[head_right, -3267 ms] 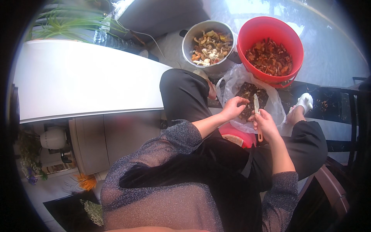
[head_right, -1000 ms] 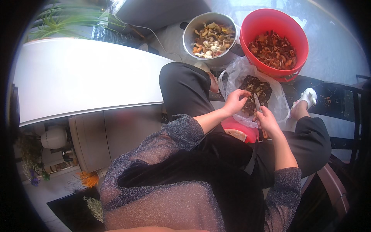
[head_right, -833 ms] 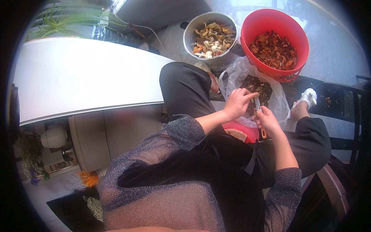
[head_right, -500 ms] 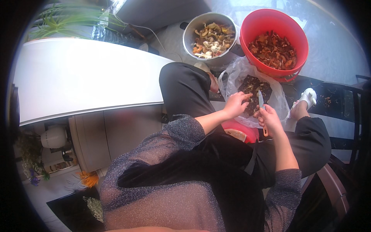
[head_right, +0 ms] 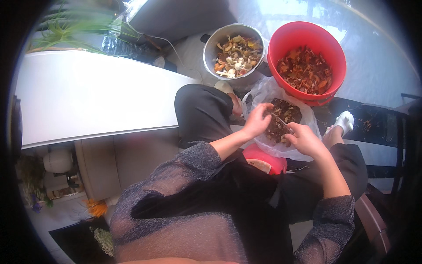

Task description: The person sits on the floor and uses a small knife to peel the outer layer of mushrooms. The peeled pieces are placed into a metal pot, while the discarded skins are put into a red bucket. The person handles each mushroom one at a time from a plastic bag.

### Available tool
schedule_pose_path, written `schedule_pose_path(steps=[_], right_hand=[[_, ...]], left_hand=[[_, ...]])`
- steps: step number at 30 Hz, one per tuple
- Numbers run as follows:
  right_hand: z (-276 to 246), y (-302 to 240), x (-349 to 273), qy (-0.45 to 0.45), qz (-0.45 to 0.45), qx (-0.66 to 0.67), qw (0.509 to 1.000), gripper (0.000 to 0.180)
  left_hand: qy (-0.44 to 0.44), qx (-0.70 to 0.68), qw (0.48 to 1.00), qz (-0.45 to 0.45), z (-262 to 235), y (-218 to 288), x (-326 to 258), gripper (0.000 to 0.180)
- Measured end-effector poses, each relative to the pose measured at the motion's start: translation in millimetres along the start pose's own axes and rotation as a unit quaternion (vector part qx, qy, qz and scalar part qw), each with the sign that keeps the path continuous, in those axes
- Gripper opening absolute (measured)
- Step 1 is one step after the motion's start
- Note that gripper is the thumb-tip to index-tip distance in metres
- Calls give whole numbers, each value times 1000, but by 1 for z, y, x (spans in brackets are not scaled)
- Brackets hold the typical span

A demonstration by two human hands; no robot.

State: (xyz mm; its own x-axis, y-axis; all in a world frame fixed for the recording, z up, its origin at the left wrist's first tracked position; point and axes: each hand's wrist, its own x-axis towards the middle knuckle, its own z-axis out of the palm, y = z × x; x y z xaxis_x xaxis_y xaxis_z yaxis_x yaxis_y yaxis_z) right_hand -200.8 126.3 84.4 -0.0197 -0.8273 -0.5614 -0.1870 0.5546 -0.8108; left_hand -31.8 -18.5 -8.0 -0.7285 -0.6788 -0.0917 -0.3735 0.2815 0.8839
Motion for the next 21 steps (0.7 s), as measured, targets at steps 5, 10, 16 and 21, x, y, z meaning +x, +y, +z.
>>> schedule_pose_path(steps=[5,10,16,21], right_hand=[[-34,-42,-3,-114,-41,8,993,21],[-65,-61,-14,-180,-93,16,979,21],[-101,-64,-41,-188,-130,91,969,18],[-109,-54,-43,-107,-168,136,971,15]], left_hand=[[64,-40,996,51,-36,32,58,25],[-48,-24,991,119,-4,59,162,19],[-253,-39,937,-236,124,20,256,19],[-193,113,941,-254,193,-32,269,18]])
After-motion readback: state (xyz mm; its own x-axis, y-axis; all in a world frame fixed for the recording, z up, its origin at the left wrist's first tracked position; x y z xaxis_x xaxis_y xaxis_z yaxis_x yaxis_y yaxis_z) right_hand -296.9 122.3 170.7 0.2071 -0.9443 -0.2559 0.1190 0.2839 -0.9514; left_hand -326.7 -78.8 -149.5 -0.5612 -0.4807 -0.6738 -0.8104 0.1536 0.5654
